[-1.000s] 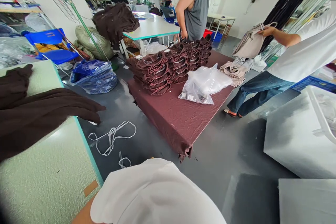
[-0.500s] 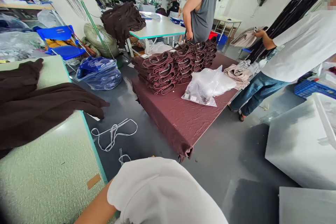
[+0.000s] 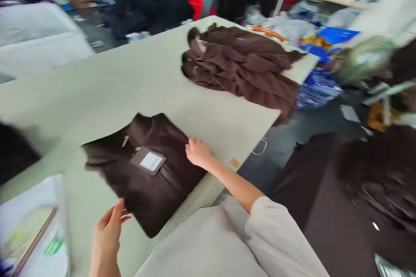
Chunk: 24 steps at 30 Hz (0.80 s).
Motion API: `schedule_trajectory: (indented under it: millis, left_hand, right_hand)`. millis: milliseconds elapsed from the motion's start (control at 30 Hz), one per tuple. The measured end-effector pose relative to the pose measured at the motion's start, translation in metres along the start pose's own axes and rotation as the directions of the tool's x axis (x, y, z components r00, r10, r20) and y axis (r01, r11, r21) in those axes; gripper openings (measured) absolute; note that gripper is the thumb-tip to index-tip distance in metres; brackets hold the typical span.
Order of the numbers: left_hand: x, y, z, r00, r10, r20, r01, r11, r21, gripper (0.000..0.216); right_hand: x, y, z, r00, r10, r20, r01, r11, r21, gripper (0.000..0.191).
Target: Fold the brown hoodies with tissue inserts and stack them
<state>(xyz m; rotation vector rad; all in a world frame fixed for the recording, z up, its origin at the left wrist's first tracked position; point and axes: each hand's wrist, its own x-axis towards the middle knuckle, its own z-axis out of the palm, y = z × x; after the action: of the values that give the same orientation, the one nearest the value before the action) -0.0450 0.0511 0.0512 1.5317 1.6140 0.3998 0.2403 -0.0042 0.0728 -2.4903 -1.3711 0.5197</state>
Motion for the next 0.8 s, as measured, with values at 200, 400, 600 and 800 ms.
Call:
schedule_trajectory:
  millis: [200, 400, 600, 800]
  left_hand:
    - [-0.05, 0.012, 0.032, 0.998, -0.045, -0.055, 0.039, 0.994, -0.105, 0.045]
    - [-0.042, 0.005, 0.043, 0.991, -0.039, -0.128, 0.025, 0.994, -0.108, 0.046]
    - [-0.006, -0.009, 0.029, 0.979, -0.094, -0.179, 0.074, 0.991, -0.116, 0.057]
    - [0.039, 0.016, 0.023, 0.968, -0.172, -0.185, 0.129, 0.967, -0.221, 0.048]
  right_hand:
    - [0.02, 0.012, 0.02, 0.997, 0.009, 0.073, -0.002, 0.996, -0.091, 0.037]
    - [0.013, 0.024, 0.028, 0.997, -0.035, 0.075, 0.043, 0.994, -0.102, 0.038]
    - [0.029, 0.034, 0.025, 0.989, -0.074, 0.129, 0.06, 0.992, 0.107, 0.043]
    - [0.07, 0.026, 0.017, 0.977, -0.1, 0.188, 0.001, 0.884, 0.468, 0.047]
